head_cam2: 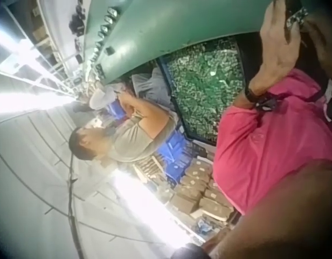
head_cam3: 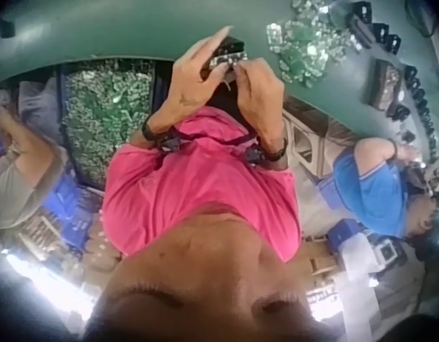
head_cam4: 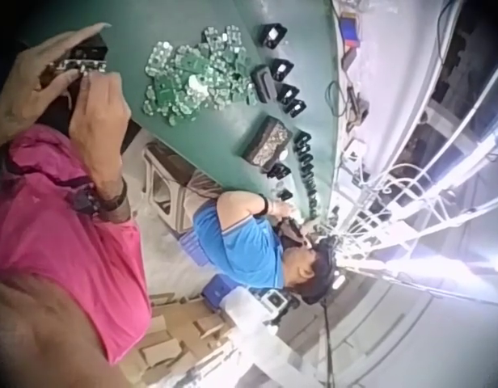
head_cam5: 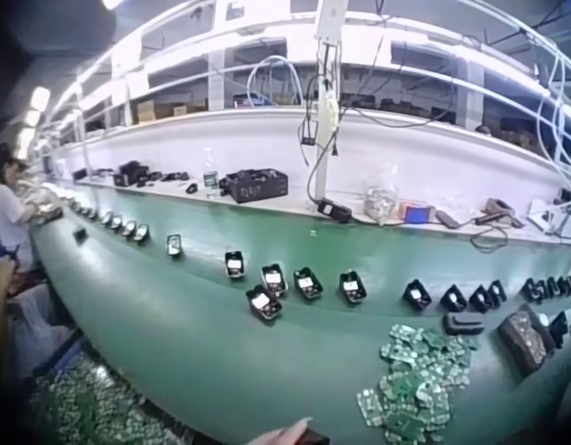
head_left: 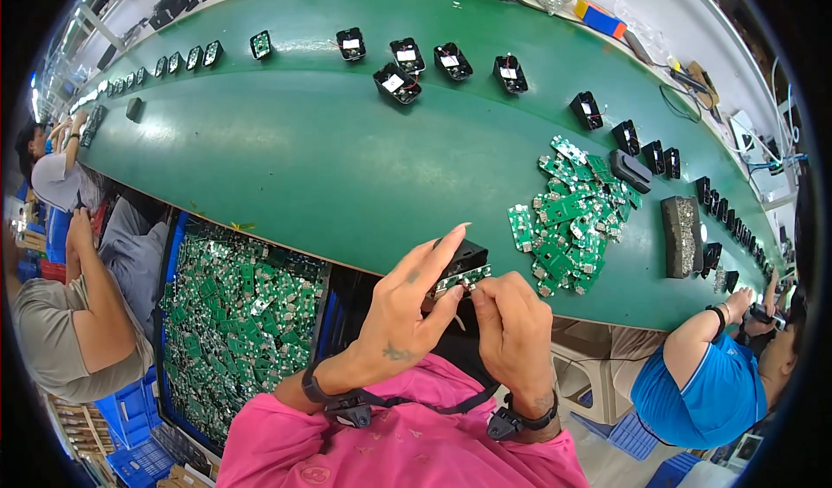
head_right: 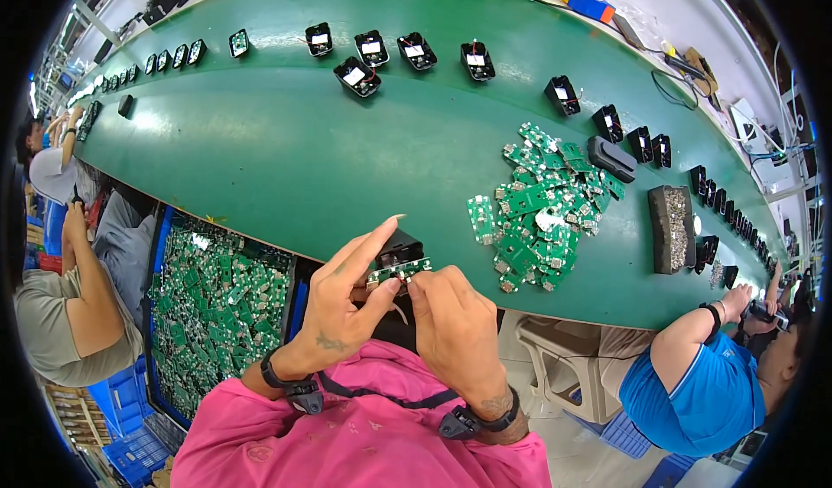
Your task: The person picks up a circuit board and a black plastic housing, presses the board into the housing, and inserts a small white component. They then place the assembled unit onto a green conveyor belt and repeat the process.
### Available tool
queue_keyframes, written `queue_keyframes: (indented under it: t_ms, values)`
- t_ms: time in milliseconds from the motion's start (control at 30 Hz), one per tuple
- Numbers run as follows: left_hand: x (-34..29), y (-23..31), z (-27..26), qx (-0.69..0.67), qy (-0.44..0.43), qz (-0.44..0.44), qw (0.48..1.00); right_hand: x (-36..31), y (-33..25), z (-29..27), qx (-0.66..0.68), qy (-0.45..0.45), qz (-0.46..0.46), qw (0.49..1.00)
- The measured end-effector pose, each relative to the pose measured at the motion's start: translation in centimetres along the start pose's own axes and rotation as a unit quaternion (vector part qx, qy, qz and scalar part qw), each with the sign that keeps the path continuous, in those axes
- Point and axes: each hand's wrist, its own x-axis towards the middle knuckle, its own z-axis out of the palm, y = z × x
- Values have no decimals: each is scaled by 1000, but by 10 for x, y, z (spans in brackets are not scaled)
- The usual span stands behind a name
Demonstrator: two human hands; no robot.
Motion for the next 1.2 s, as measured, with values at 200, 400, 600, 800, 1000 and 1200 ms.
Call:
queue_keyframes:
  t_ms: [200,400,600,800,1000,1200]
  values:
    - [3,2,0,65,8,53,996,7,2,-5,40,-18,-6,999]
    - [4,2,-2,76,-11,65,995,10,8,-6,78,-44,2,996]
    - [5,-1,-3,64,-23,74,995,10,6,-10,105,-47,31,993]
    - [5,3,-3,107,-19,80,991,8,5,-6,55,-24,9,998]
    - [3,1,3,218,-12,114,969,4,3,-1,-37,-26,-33,998]
    - [7,-3,3,233,-17,120,965,5,3,4,-15,-12,-9,1000]
